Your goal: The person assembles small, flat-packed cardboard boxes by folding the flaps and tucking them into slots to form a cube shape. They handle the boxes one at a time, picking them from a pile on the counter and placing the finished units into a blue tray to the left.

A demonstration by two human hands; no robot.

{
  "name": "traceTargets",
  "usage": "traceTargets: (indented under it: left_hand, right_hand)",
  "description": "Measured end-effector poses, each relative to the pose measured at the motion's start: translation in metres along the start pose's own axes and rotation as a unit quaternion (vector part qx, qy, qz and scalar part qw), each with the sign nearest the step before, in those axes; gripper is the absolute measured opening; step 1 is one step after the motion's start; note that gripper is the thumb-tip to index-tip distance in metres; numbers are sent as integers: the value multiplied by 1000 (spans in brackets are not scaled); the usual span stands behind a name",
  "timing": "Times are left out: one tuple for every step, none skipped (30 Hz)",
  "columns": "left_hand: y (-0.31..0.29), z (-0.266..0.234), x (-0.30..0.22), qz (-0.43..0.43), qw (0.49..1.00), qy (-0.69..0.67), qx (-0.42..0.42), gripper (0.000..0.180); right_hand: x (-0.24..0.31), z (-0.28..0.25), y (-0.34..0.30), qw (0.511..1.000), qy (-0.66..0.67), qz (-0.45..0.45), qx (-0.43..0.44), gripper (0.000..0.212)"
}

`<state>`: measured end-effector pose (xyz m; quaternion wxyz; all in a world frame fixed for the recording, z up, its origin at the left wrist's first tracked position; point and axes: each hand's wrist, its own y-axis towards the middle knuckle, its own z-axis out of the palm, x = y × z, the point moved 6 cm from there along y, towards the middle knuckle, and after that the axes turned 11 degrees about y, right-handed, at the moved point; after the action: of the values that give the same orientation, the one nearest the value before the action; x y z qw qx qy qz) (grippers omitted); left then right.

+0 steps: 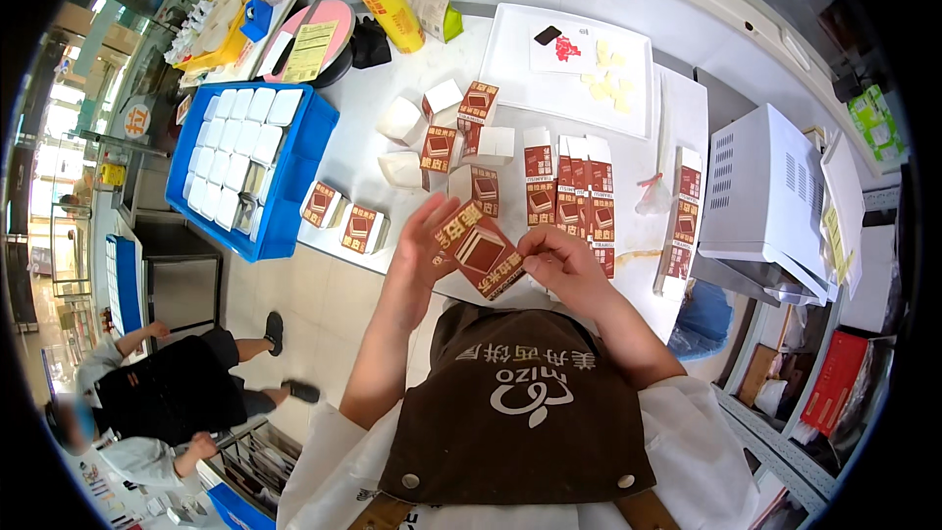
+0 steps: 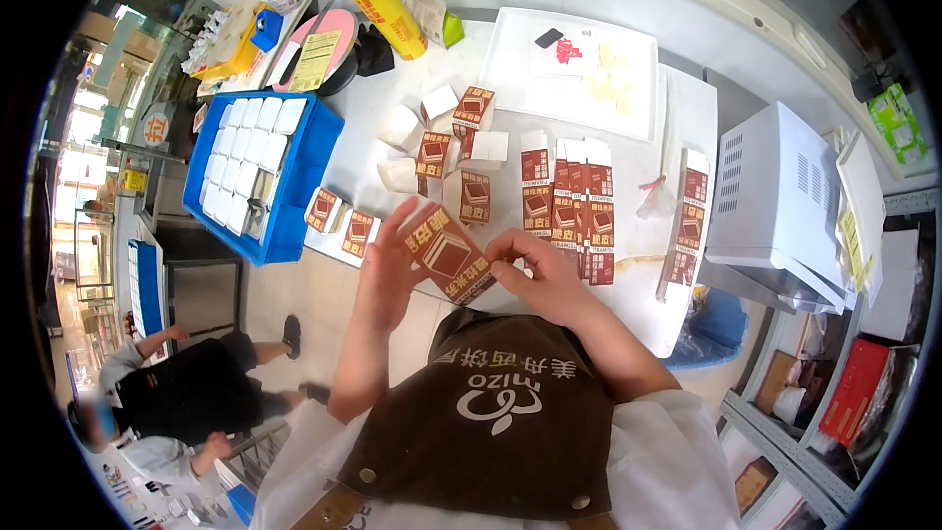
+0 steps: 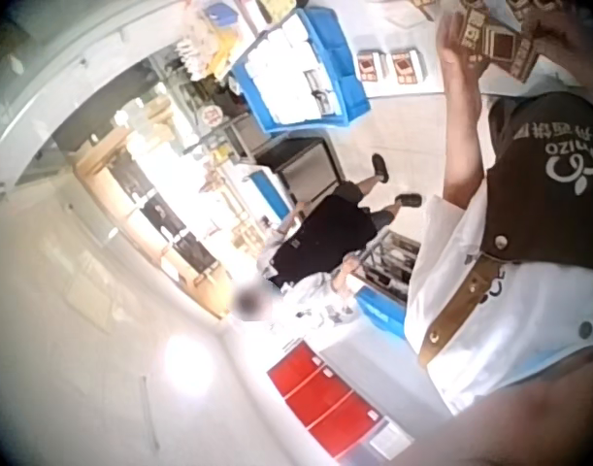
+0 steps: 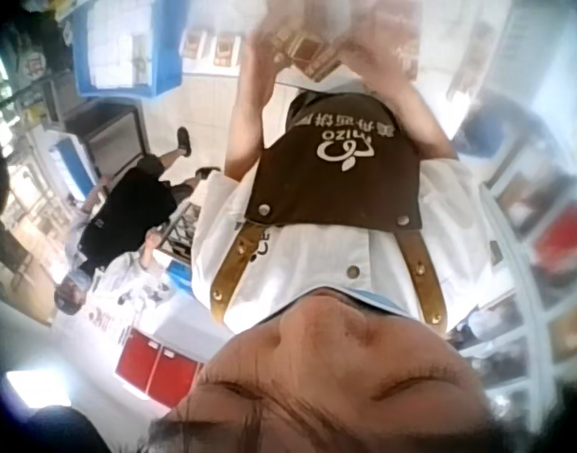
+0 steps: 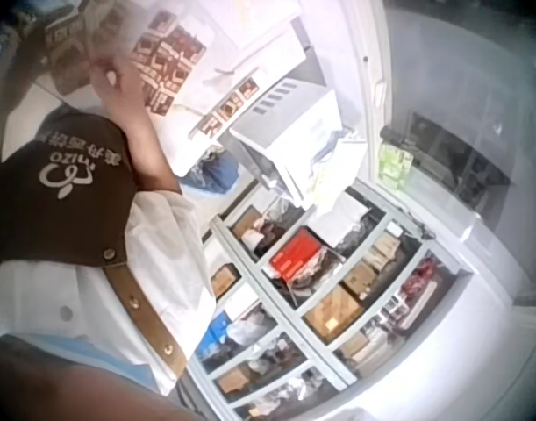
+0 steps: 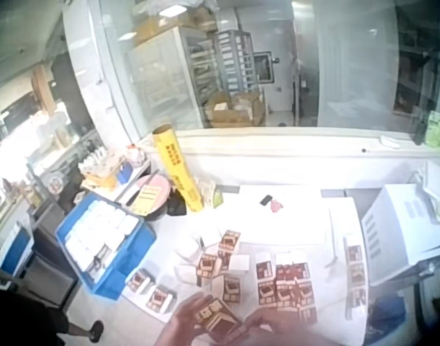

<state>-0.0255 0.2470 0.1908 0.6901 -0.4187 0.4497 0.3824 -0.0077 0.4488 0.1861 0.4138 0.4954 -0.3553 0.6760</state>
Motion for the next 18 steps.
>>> traceTargets:
  left_hand:
    - [1, 0, 0, -15, 1000, 10, 25, 84]
    - [0, 2, 0, -43, 996, 38, 67, 72]
    - [-1, 6, 2, -68, 995, 14, 77, 68]
    - [-1, 11, 5, -94, 992, -10, 87, 64]
    - [-2, 18, 7, -119, 988, -34, 96, 60]
    - [-3, 24, 5, -111, 987, -83, 77, 47]
    - [-5, 26, 15, -117, 987, -83, 73, 44]
    - [-8, 24, 30, -124, 986, -84, 68, 42]
    - [-11, 25, 39, -130, 986, -85, 61, 39]
    - [-13, 29, 45, -147, 985, -77, 38, 33]
    - [-13, 30, 52, -153, 985, -70, 46, 40]
    - [-11, 29, 60, -158, 984, -62, 54, 48]
    - [-10, 28, 64, -162, 983, -55, 61, 55]
    - [-10, 25, 63, -147, 984, -87, 57, 55]
    - [-7, 21, 58, -131, 983, -119, 54, 54]
    - [-6, 15, 52, -115, 981, -150, 49, 54]
    - [-4, -1, 56, -114, 979, -168, 7, 55]
    - [-2, -22, 64, -112, 975, -188, -36, 56]
  right_hand:
    - [1, 2, -1, 1000, 6, 0, 7, 15]
    - [2, 5, -2, 1000, 13, -1, 15, 15]
    - [3, 7, -2, 1000, 18, -2, 20, 16]
    - [4, 6, -1, 998, 55, -8, -21, 15]
    - [4, 7, 0, 994, 92, -14, -63, 14]
    - [4, 7, 1, 986, 129, -20, -106, 14]
    - [1, 7, 3, 975, 176, -35, -133, 14]
    - [-5, 6, 7, 961, 222, -50, -159, 14]
    - [-9, 5, 10, 944, 267, -64, -183, 14]
    - [-7, 7, 11, 933, 298, -59, -193, 12]
    - [-9, 5, 11, 932, 292, -58, -206, 13]
    - [-11, 4, 12, 931, 286, -59, -218, 14]
    - [-14, 3, 14, 931, 279, -59, -229, 15]
    - [-19, 1, 17, 942, 243, -59, -224, 17]
    - [-30, -4, 20, 952, 206, -60, -220, 19]
    - [-37, -9, 23, 960, 170, -60, -213, 22]
    - [-39, -17, 24, 968, 68, -56, -234, 23]
    - [-39, -27, 24, 966, -36, -51, -251, 24]
